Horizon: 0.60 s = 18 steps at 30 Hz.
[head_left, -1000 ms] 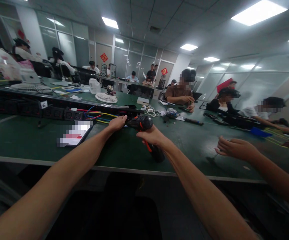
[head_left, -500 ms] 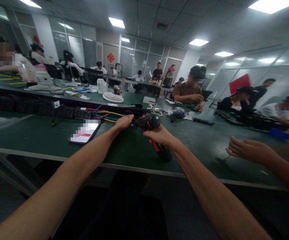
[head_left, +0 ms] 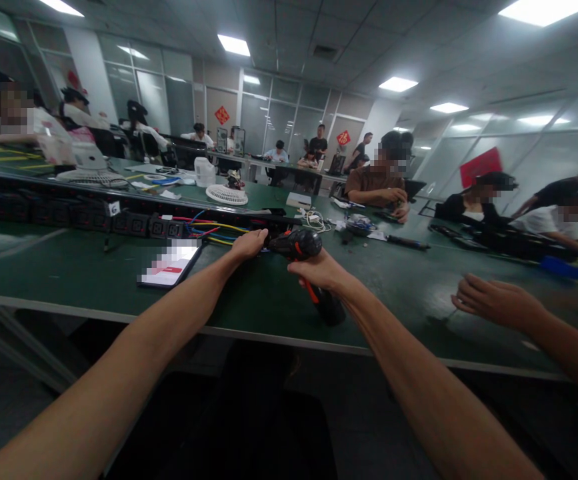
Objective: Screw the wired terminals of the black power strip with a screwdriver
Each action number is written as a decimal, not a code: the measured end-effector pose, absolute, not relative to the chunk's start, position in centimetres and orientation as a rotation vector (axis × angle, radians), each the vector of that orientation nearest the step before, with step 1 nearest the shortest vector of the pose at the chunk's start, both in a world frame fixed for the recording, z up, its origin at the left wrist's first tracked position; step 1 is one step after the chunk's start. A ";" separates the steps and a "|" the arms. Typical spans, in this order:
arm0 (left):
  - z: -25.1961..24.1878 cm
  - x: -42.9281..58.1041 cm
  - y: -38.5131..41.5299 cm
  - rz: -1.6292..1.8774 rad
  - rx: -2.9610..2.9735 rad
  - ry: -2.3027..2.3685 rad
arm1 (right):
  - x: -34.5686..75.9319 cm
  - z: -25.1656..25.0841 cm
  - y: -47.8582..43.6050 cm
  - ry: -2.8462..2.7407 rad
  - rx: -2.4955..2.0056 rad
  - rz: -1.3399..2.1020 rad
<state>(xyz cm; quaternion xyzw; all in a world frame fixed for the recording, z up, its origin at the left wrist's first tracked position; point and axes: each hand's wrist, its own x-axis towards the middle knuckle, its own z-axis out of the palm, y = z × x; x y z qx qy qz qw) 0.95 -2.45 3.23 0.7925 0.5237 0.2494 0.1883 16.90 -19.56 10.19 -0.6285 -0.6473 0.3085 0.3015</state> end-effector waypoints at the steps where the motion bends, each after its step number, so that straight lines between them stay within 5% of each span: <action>1: 3.2 1.0 -2.4 0.701 2.232 1.473 | 16.9 10.2 -19.5 -1.718 -1.671 0.818; 18: 2.5 1.1 -1.4 0.716 2.253 1.465 | 17.2 10.0 -19.2 -1.729 -1.628 0.843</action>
